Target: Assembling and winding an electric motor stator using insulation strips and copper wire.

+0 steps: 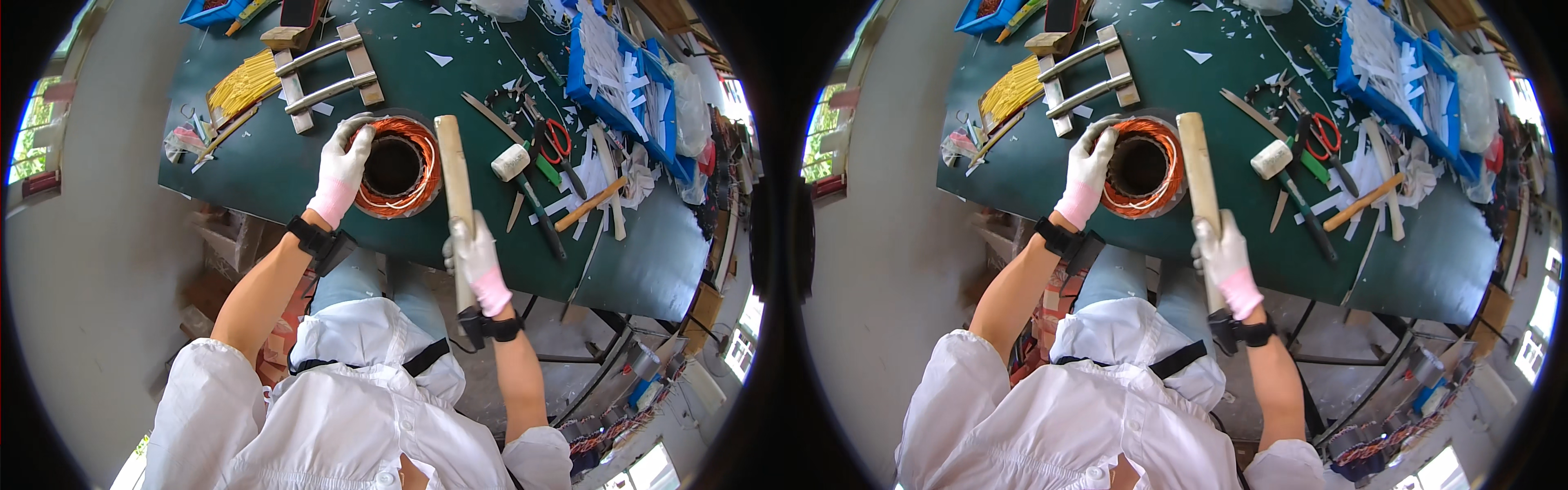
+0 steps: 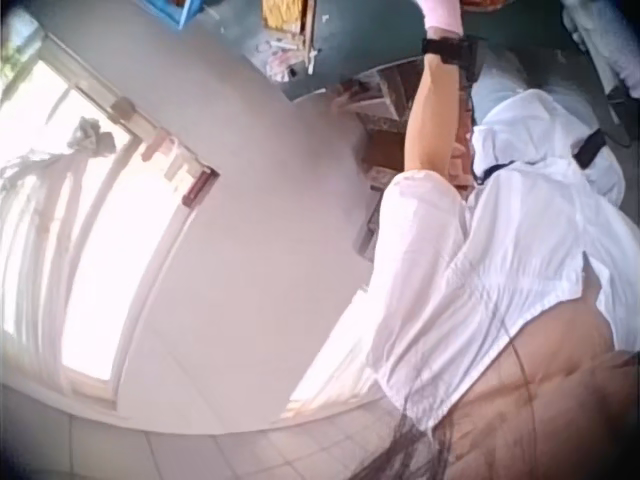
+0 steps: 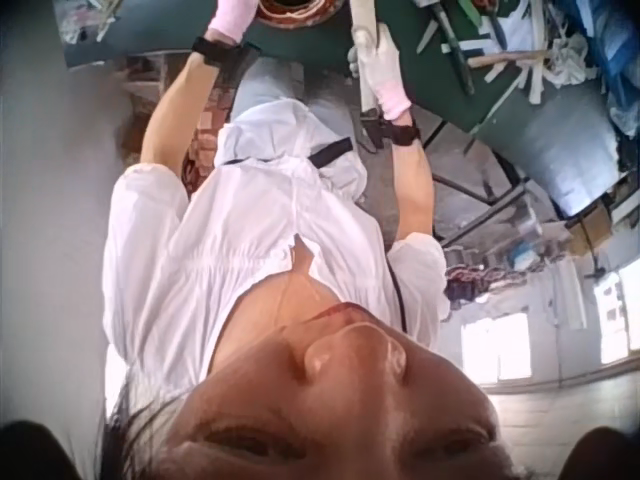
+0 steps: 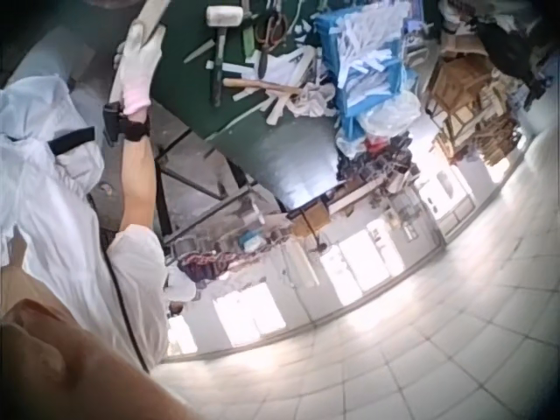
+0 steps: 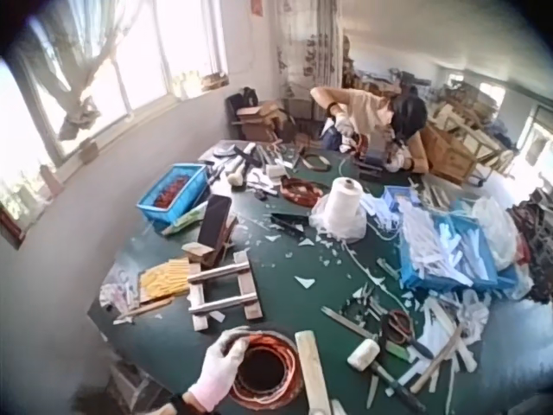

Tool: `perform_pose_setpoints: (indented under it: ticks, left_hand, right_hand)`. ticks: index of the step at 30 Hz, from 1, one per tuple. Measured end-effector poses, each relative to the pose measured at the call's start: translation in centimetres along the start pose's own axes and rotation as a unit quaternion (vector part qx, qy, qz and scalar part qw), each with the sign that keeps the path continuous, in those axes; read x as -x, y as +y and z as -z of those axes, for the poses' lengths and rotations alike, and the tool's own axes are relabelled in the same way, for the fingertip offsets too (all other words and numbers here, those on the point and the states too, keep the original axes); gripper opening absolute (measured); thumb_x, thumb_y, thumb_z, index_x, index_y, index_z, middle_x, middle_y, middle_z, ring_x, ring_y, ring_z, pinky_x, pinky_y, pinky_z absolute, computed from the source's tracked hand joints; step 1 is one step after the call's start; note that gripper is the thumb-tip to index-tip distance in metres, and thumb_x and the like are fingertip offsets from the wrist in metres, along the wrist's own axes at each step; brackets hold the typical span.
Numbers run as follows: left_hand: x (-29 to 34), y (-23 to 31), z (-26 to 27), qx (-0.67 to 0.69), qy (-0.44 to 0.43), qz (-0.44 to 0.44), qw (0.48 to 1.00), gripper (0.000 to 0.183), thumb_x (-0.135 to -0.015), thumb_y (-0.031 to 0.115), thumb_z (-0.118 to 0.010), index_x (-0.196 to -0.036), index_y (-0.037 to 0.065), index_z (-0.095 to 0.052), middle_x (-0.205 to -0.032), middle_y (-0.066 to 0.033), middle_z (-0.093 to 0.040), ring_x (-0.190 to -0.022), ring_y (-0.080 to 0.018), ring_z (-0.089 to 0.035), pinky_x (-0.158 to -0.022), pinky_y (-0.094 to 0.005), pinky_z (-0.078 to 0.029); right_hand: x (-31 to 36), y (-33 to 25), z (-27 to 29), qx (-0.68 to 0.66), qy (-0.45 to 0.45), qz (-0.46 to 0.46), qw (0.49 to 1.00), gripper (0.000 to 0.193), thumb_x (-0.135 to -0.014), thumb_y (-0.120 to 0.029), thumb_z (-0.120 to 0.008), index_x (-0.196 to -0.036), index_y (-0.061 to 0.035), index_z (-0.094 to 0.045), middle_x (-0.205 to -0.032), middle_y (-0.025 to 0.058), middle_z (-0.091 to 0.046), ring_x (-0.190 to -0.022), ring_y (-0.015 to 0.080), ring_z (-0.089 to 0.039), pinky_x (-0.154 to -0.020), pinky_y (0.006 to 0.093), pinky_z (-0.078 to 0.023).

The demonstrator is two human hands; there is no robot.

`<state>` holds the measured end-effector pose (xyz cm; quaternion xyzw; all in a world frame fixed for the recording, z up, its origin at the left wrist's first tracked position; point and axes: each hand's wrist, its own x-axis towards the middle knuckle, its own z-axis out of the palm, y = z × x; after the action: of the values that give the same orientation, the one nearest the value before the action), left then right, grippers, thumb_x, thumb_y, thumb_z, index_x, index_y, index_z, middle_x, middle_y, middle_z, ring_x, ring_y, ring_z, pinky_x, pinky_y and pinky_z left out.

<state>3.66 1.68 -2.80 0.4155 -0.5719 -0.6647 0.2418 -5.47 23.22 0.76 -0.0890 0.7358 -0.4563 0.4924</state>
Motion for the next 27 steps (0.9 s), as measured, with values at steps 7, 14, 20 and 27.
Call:
perform_pose_setpoints:
  ticks: [7,14,20,27]
  left_hand:
    - [0.8,-1.7,-2.1,-0.008,0.152,-0.037,0.988,0.021,-0.09,0.014,-0.053,-0.104,-0.001,-0.06,-0.102,-0.0083,-0.057,-0.095,-0.0175,-0.055,-0.088,-0.0267,-0.042]
    - [2.6,-3.8,-4.9,-0.003,0.267,-0.061,0.962,0.022,-0.095,0.016,-0.046,-0.11,0.002,-0.055,-0.103,-0.0037,-0.054,-0.094,-0.0116,-0.05,-0.088,-0.025,-0.04]
    - [-1.8,0.6,1.2,-0.03,0.017,-0.038,0.999,0.034,-0.093,0.026,-0.049,-0.112,-0.001,-0.052,-0.104,-0.0105,-0.056,-0.096,-0.0158,-0.053,-0.087,-0.0288,-0.043]
    - [-1.2,-0.8,0.2,0.027,-0.043,-0.015,0.999,0.032,-0.098,0.023,-0.041,-0.114,0.0,-0.056,-0.106,-0.0054,-0.06,-0.097,-0.0122,-0.055,-0.09,-0.0265,-0.044]
  right_hand:
    - [0.4,0.6,-3.3,-0.109,0.034,-0.006,0.993,0.035,-0.092,-0.038,-0.052,-0.097,-0.0035,-0.048,-0.056,0.0009,-0.051,-0.044,0.0106,-0.052,-0.041,0.0249,-0.045]
    - [0.3,1.5,-3.7,-0.1,0.106,-0.001,0.989,0.036,-0.094,-0.039,-0.046,-0.103,-0.0044,-0.043,-0.057,0.0029,-0.049,-0.042,0.0123,-0.049,-0.04,0.0247,-0.042]
    - [-0.7,0.4,1.9,-0.112,0.146,0.03,0.982,0.036,-0.091,-0.038,-0.052,-0.093,-0.0028,-0.047,-0.054,0.0011,-0.048,-0.044,0.0107,-0.051,-0.041,0.0252,-0.044]
    - [-0.3,-0.4,0.3,0.013,0.073,0.019,0.997,0.035,-0.092,-0.038,-0.052,-0.097,-0.0039,-0.046,-0.057,0.0004,-0.049,-0.045,0.0101,-0.051,-0.041,0.0236,-0.044]
